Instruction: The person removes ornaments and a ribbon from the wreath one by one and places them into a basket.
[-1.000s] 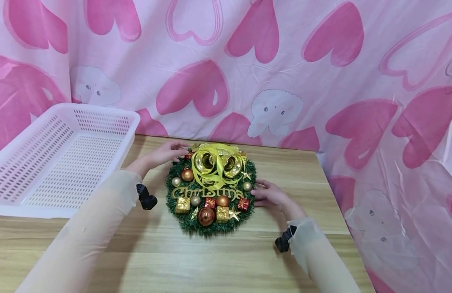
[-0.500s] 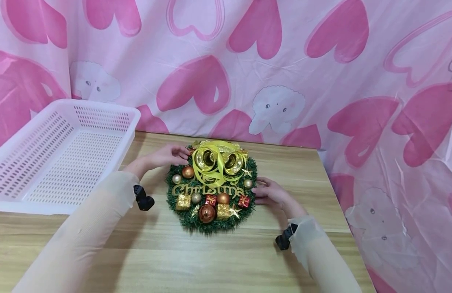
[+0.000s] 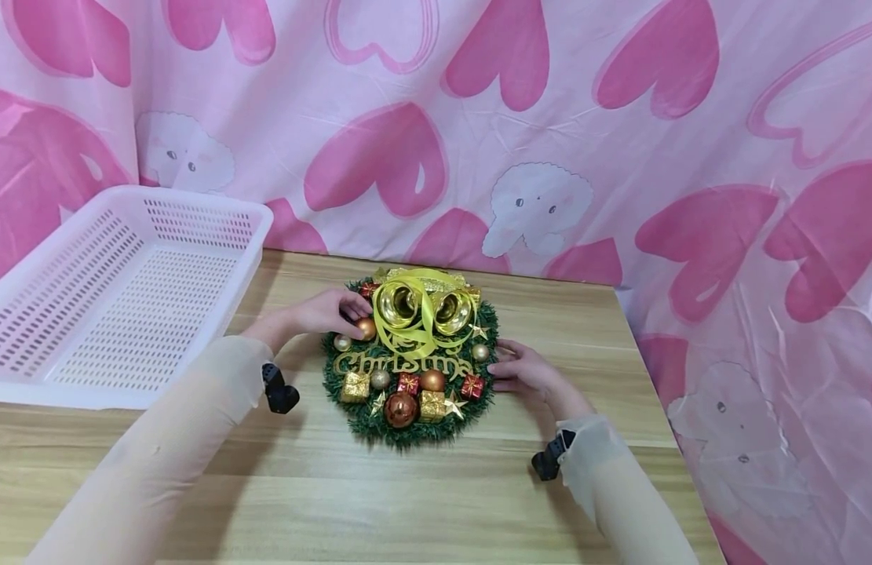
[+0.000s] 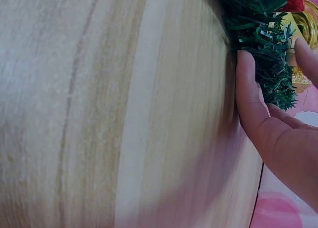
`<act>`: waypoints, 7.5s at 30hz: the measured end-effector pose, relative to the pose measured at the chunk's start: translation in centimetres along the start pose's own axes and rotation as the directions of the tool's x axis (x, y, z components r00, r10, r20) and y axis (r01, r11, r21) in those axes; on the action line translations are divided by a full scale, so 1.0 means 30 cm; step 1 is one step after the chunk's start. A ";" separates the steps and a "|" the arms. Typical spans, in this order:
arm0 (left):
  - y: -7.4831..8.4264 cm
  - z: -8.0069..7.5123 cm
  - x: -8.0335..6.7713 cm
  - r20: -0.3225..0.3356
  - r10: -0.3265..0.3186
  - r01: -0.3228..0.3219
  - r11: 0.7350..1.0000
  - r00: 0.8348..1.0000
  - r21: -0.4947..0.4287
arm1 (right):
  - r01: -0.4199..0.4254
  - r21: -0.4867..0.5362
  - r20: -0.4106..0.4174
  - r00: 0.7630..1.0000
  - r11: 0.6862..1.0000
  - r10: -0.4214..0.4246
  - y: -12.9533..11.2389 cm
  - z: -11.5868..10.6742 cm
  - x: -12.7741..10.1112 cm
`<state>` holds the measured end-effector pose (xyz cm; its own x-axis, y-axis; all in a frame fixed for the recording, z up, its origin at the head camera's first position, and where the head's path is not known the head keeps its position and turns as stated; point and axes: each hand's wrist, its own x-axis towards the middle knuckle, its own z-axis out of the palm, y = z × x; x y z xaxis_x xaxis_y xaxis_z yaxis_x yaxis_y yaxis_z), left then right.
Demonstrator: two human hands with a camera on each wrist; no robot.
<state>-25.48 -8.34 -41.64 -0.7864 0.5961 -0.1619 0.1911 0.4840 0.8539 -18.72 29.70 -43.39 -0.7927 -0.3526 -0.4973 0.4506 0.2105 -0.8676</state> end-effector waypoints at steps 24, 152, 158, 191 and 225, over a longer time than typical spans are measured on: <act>-0.009 0.005 0.001 0.000 0.004 -0.004 1.000 1.000 0.027 | 0.014 -0.001 -0.043 0.999 1.000 -0.014 0.005 0.009 -0.004; -0.131 -0.521 -0.541 -0.285 -0.339 0.385 0.914 0.897 0.126 | 0.039 -0.108 -0.031 0.999 0.993 -0.042 0.005 0.009 -0.016; -0.147 -0.517 -0.543 -0.223 -0.377 0.413 0.900 0.899 0.142 | 0.033 -0.086 -0.021 0.999 0.996 -0.035 0.002 0.010 -0.017; 0.045 -0.488 -0.425 -0.307 -0.205 0.241 0.967 0.929 0.084 | 0.023 -0.054 -0.021 0.999 0.998 -0.025 -0.005 0.019 -0.024; 0.110 -0.230 -0.158 -0.162 -0.016 -0.005 0.992 0.987 -0.129 | 0.034 -0.046 -0.016 0.999 0.998 -0.035 -0.007 0.037 -0.003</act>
<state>-25.18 -13.98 -34.63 -0.8742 0.4765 -0.0936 0.1175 0.3946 0.9113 -18.28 28.68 -43.18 -0.8142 -0.3452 -0.4668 0.4043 0.2398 -0.8826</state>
